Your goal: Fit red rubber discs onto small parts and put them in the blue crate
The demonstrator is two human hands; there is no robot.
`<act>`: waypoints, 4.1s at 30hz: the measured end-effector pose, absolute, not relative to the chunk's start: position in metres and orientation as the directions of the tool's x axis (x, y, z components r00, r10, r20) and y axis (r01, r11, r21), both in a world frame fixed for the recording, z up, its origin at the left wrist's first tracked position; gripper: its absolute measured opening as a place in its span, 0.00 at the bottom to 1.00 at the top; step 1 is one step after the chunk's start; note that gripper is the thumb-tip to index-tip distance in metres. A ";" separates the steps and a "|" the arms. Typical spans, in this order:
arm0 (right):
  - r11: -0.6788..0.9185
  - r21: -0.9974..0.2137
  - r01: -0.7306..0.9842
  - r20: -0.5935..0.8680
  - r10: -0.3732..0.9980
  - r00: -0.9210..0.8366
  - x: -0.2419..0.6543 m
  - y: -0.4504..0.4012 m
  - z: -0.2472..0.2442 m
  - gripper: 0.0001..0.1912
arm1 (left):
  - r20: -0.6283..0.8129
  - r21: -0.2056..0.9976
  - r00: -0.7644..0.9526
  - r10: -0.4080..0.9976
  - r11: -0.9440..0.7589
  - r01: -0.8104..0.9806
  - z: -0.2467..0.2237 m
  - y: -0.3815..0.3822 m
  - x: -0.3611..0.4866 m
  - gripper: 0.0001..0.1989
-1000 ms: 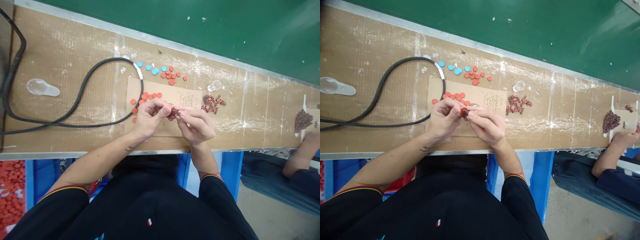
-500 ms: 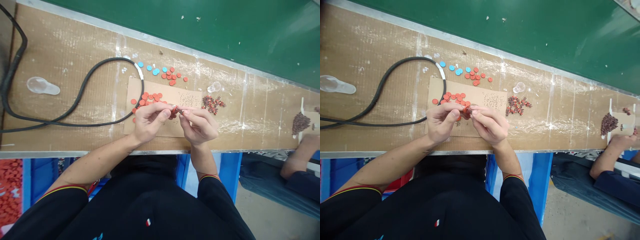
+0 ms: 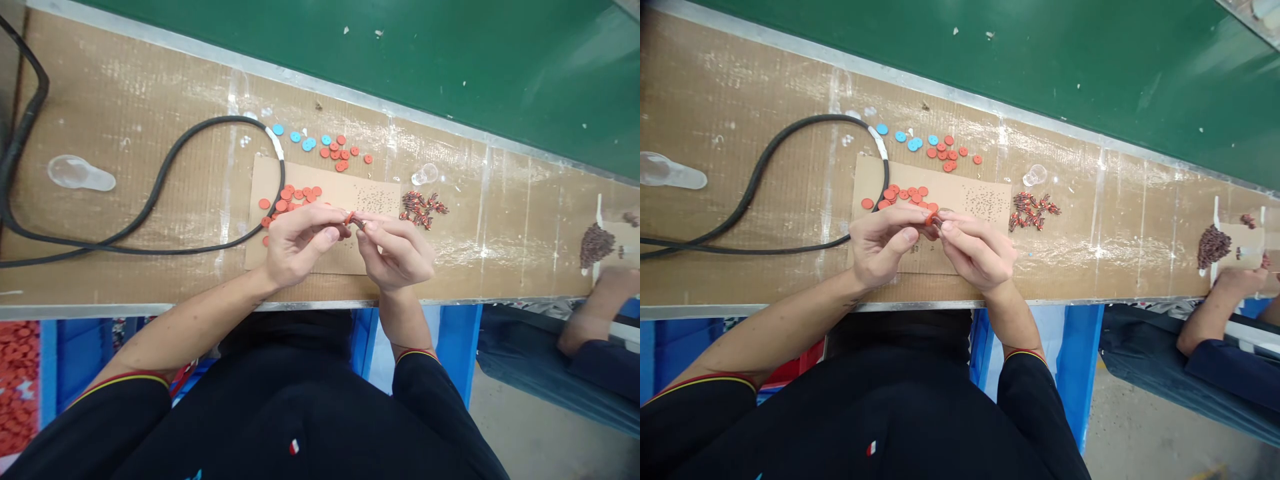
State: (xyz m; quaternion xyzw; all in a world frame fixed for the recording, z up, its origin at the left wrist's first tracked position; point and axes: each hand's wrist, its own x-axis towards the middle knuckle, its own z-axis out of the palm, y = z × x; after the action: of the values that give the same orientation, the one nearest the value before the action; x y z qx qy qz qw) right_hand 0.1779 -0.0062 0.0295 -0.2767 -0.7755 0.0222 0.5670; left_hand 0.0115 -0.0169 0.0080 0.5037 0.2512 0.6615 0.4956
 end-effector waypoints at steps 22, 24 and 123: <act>0.861 -0.176 0.477 0.925 0.311 -0.220 0.177 0.001 0.027 0.17 | 0.308 0.844 0.004 0.951 -0.271 -0.462 0.012 -0.018 0.011 0.12; 0.868 -0.178 0.463 0.925 0.308 -0.223 0.177 0.000 0.027 0.17 | 0.364 0.836 -0.007 0.931 -0.330 -0.437 0.011 -0.018 0.011 0.10; 0.777 -0.488 0.398 0.795 0.584 -0.165 0.185 -0.003 0.021 0.07 | 0.531 0.785 0.091 0.842 -0.449 -0.426 -0.005 -0.013 0.010 0.17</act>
State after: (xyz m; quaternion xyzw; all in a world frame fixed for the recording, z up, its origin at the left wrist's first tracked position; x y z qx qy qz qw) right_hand 0.1851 -0.0027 0.0208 -0.3235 -0.7587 0.0828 0.5593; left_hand 0.0101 -0.0129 -0.0054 0.5527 0.1881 0.6473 0.4900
